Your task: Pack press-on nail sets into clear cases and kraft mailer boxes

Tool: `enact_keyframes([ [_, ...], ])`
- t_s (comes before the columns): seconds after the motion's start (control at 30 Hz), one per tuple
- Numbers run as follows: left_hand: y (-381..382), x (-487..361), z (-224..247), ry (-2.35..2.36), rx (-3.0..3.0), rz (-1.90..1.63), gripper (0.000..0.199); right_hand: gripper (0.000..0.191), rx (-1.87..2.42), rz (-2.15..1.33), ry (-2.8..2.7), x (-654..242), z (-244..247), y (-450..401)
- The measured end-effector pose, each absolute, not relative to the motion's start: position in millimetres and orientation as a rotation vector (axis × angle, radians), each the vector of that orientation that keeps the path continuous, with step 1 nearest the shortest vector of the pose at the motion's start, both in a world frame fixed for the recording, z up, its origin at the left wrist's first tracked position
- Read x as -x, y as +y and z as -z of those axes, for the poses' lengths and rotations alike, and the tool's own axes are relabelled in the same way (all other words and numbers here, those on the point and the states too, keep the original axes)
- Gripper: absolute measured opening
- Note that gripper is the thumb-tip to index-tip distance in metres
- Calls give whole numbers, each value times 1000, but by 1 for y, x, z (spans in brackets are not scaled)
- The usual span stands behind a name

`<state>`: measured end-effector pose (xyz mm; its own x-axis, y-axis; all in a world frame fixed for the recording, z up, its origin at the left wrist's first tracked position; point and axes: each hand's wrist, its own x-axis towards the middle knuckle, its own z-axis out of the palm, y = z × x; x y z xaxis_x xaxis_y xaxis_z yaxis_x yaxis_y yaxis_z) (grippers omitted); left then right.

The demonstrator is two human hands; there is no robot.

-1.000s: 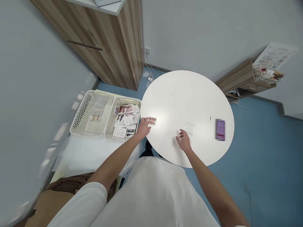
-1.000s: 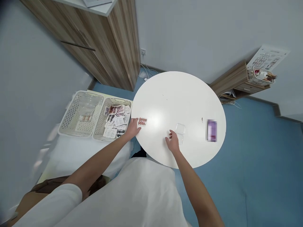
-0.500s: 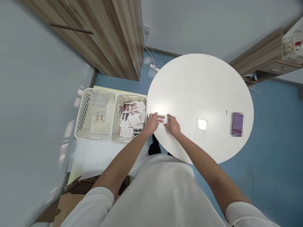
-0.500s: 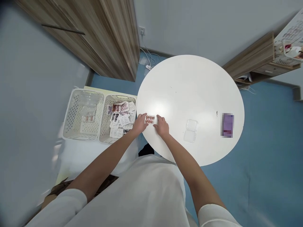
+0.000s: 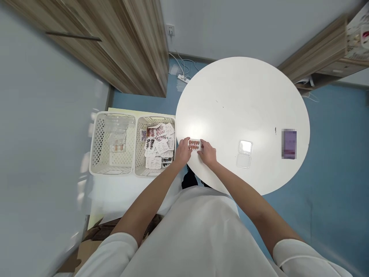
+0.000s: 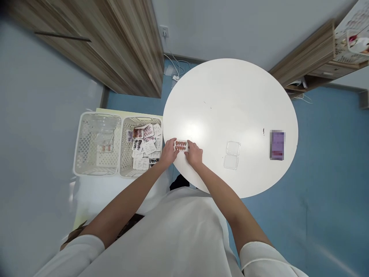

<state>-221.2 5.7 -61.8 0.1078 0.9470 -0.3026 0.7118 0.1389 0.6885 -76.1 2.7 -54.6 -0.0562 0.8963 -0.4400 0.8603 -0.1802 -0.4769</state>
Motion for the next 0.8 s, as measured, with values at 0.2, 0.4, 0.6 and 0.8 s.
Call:
enact_keyframes([
  [0.2, -6, 209, 58, 1538, -1563, -472, 58, 59, 1874, -1268, -1823, 47, 57, -10],
  [0.4, -20, 181, 45, 1381, -1619, -503, 63, 66, 1796, -1204, -1826, 7, 43, -35],
  [0.6, -43, 134, 20, 1278, -1695, -513, 64, 66, 1721, -1136, -1843, -51, 21, -68],
  [0.8, -64, 83, 13, 1150, -1762, -478, 64, 66, 1716, -1127, -1819, -114, 17, -101],
])
